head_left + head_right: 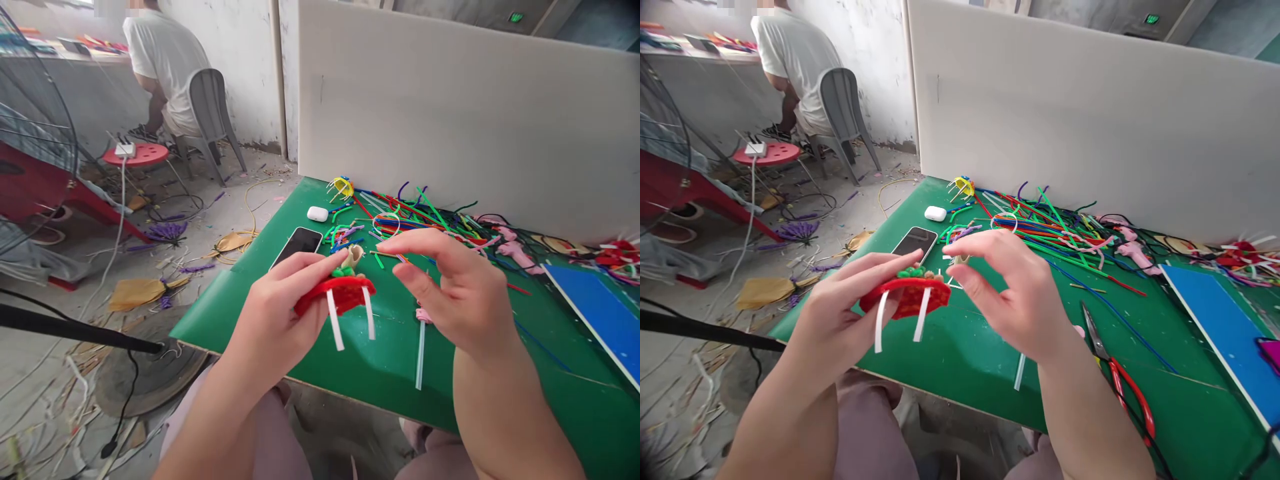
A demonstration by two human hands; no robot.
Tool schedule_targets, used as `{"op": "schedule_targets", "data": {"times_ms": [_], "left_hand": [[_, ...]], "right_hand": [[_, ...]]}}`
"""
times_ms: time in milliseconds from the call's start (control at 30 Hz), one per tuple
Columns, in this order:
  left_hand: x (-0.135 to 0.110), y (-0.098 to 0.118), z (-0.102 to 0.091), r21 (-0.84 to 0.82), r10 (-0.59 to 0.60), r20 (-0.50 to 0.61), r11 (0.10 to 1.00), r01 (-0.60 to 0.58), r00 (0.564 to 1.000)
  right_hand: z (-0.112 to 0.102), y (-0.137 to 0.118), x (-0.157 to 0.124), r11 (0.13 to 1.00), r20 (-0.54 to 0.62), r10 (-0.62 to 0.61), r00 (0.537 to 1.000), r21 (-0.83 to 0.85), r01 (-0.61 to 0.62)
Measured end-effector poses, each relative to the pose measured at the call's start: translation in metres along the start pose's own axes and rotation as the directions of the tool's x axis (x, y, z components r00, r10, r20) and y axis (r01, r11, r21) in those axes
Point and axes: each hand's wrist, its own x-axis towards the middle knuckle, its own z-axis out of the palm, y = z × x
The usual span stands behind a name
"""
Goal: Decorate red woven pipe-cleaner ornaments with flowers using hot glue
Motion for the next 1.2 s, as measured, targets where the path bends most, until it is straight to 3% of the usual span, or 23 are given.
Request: {"op": "schedule_targets", "data": {"times_ms": [100, 167, 233, 400, 500, 633, 733, 833, 933, 1067, 1200], "left_hand": [[0.002, -0.011, 0.001, 0.029, 0.110, -0.119, 0.994, -0.107, 0.987], [0.003, -0.018, 0.003, 0.087, 0.174, -0.174, 0.983, -0.161, 0.969], [0.003, -0.023, 0.005, 0.142, 0.224, -0.198, 0.970, -0.199, 0.954], [0.002, -0.030, 0.010, 0.208, 0.274, -0.263, 0.952, -0.223, 0.925], [0.002, -0.032, 0.013, 0.185, 0.292, -0.255, 0.950, -0.250, 0.922], [0.003, -0.029, 0.018, 0.088, 0.305, -0.226, 0.952, -0.292, 0.925], [0.003, -0.024, 0.025, -0.011, 0.311, -0.205, 0.947, -0.320, 0.928], [0.002, -0.018, 0.035, -0.112, 0.329, -0.167, 0.930, -0.350, 0.929], [0.002, -0.014, 0.046, -0.178, 0.341, -0.118, 0.917, -0.358, 0.933], [0.001, -0.014, 0.065, -0.264, 0.304, -0.082, 0.912, -0.315, 0.949], [0.003, -0.023, 0.082, -0.371, 0.214, -0.018, 0.906, -0.205, 0.977]], "right_hand": [[0.001, 0.010, 0.003, 0.956, -0.006, 0.261, 0.965, 0.137, -0.258], [0.007, 0.017, 0.004, 0.860, 0.136, 0.411, 0.902, 0.271, -0.433], [0.014, 0.023, 0.006, 0.729, 0.321, 0.495, 0.807, 0.353, -0.587], [0.032, 0.034, 0.006, 0.452, 0.573, 0.531, 0.624, 0.432, -0.781], [0.039, 0.040, -0.001, 0.222, 0.692, 0.500, 0.520, 0.478, -0.850], [0.044, 0.042, -0.020, -0.074, 0.798, 0.464, 0.384, 0.467, -0.881], [0.042, 0.037, -0.036, -0.254, 0.824, 0.468, 0.318, 0.470, -0.845], [0.036, 0.029, -0.052, -0.393, 0.825, 0.474, 0.309, 0.512, -0.764], [0.029, 0.022, -0.067, -0.456, 0.775, 0.516, 0.365, 0.609, -0.649], [0.019, 0.019, -0.085, -0.469, 0.723, 0.577, 0.380, 0.674, -0.571], [0.004, 0.026, -0.095, -0.412, 0.611, 0.676, 0.412, 0.777, -0.476]]}}
